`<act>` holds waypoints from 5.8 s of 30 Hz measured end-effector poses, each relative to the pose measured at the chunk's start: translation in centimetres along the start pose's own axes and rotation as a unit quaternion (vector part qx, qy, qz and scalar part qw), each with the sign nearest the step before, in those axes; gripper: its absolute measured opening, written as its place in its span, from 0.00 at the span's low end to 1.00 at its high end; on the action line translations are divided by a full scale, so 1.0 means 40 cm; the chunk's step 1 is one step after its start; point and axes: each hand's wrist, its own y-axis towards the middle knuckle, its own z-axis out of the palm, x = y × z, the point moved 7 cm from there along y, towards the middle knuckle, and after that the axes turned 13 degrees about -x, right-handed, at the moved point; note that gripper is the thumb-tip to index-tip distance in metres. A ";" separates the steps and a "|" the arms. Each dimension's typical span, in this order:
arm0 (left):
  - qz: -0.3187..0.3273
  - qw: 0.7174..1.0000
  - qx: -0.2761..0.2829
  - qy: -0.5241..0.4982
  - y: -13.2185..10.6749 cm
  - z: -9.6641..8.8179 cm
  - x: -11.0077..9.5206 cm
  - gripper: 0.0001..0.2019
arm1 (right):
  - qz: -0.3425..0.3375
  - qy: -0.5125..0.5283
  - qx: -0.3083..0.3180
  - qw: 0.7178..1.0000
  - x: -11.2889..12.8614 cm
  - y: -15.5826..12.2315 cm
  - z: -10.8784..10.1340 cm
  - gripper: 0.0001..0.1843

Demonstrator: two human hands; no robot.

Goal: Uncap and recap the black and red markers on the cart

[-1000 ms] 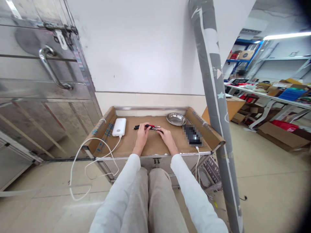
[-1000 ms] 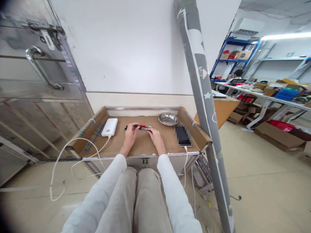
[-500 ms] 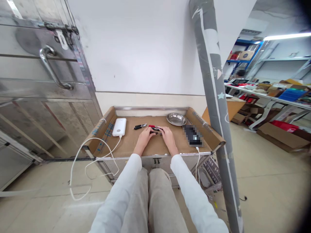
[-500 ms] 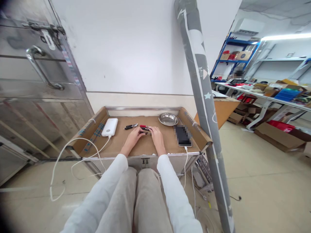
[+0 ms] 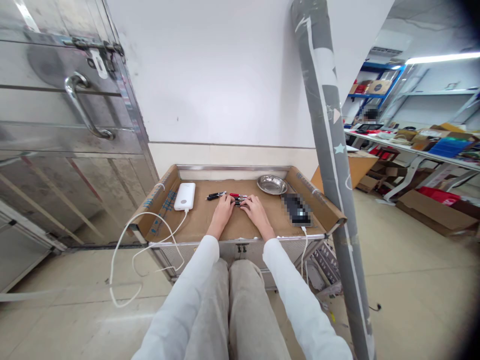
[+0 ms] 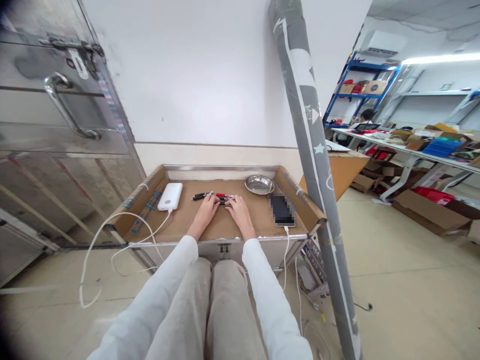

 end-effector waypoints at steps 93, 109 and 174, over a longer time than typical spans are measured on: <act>0.018 0.985 0.056 -0.164 -0.005 -0.039 -0.067 0.04 | 0.091 0.062 -0.094 0.989 -0.016 0.006 -0.042 0.15; -0.065 0.997 0.031 -0.033 -0.001 0.003 0.022 0.05 | 0.000 -0.049 0.002 0.999 0.021 0.002 -0.022 0.11; -0.095 0.982 -0.079 0.143 -0.006 -0.075 0.015 0.09 | 0.006 -0.005 -0.025 1.000 0.041 -0.002 -0.040 0.25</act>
